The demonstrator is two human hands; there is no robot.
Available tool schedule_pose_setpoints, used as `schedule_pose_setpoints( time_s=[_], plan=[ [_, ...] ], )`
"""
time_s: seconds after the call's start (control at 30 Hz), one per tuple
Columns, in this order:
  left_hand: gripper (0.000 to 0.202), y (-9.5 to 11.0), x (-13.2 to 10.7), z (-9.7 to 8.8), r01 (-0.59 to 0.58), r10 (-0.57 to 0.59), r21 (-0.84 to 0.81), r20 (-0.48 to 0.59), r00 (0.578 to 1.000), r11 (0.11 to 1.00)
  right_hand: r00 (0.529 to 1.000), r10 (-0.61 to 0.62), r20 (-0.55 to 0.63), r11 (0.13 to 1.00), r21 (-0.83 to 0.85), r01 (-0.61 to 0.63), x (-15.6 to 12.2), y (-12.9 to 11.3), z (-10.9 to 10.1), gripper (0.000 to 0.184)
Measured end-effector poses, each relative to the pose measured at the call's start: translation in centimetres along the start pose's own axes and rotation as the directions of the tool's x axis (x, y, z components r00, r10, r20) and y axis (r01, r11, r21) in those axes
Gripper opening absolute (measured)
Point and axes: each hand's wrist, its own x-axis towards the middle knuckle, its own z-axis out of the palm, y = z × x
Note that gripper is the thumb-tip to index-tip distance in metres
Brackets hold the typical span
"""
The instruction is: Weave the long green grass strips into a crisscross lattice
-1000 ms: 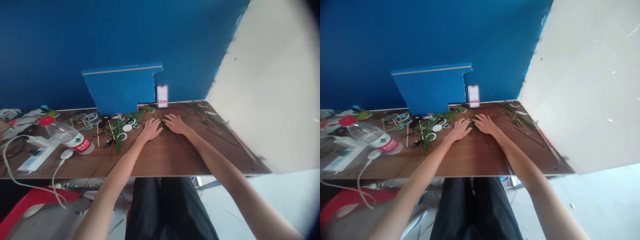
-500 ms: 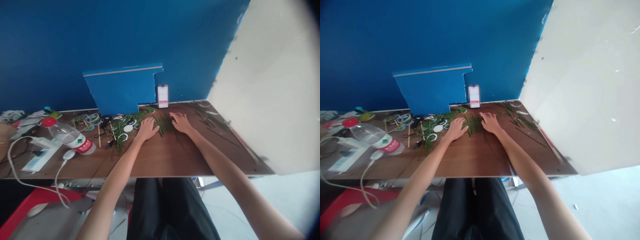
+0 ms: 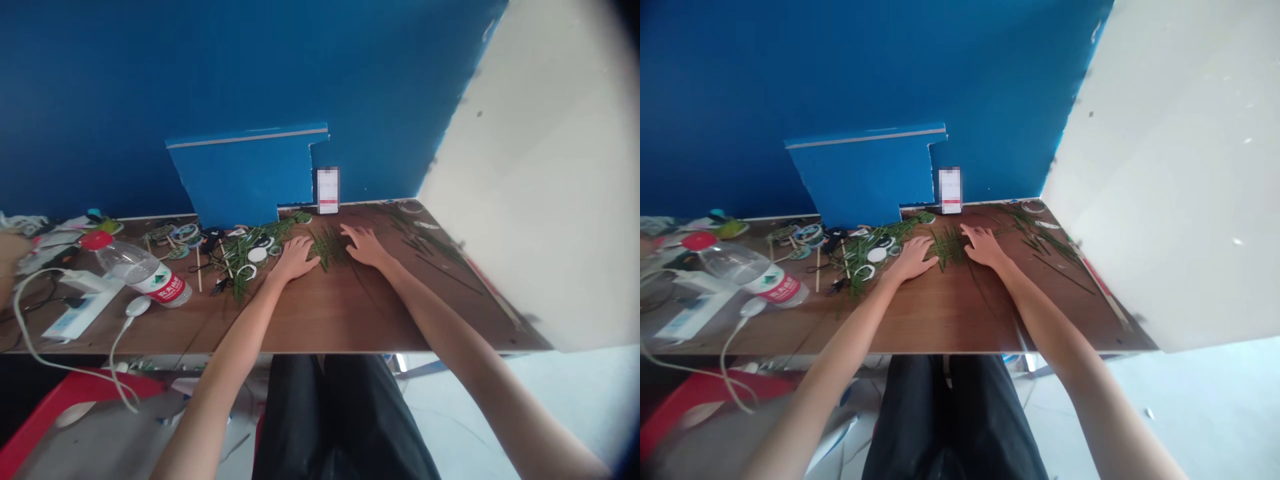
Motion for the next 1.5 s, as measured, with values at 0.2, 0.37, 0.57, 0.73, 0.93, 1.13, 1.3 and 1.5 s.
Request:
schedule_pose_setpoints(
  time_s=[0.2, 0.37, 0.57, 0.73, 0.93, 1.13, 1.3, 1.5],
  plan=[
    [0.059, 0.0, 0.1, 0.2, 0.001, -0.001, -0.007, 0.006, 1.000, 1.000, 1.000, -0.019, 0.011, 0.999, -0.027, 0.019, 0.0, -0.4, -0.2, 0.069],
    [0.059, 0.1, 0.1, 0.3, -0.001, 0.001, -0.005, -0.005, 1.000, 1.000, 1.000, -0.023, 0.010, 0.998, -0.063, 0.024, 0.0, -0.7, -0.2, 0.067],
    [0.060, 0.4, 0.1, 0.1, 0.005, -0.005, 0.002, 0.009, 1.000, 1.000, 0.999, -0.029, 0.020, 0.993, -0.117, 0.031, 0.0, -1.2, -0.4, 0.064],
    [0.059, -0.3, 0.0, -0.2, -0.015, 0.016, -0.024, 0.024, 1.000, 1.000, 1.000, -0.026, -0.014, 0.997, -0.079, 0.025, -0.1, -0.8, -0.6, 0.064],
    [0.062, -0.9, 0.0, -0.6, -0.118, 0.120, -0.088, 0.028, 0.992, 0.989, 0.996, -0.088, 0.015, 0.996, 0.030, 0.088, -0.3, 0.3, -0.5, 0.073],
    [0.062, -0.9, 0.2, -0.5, -0.092, 0.092, -0.088, 0.004, 0.996, 0.992, 0.996, -0.092, 0.020, 0.994, 0.056, 0.091, -0.3, 0.6, -0.3, 0.072],
    [0.058, -1.5, 0.2, -0.5, -0.071, 0.073, -0.085, 0.023, 0.997, 0.994, 0.994, -0.095, 0.050, 0.993, 0.070, 0.091, -0.4, 0.4, -0.5, 0.072],
    [0.049, -2.3, 0.3, -0.4, -0.077, 0.081, -0.112, 0.028, 0.996, 0.991, 0.995, -0.087, 0.057, 0.993, 0.081, 0.082, -0.4, 0.3, -0.6, 0.072]
  ],
)
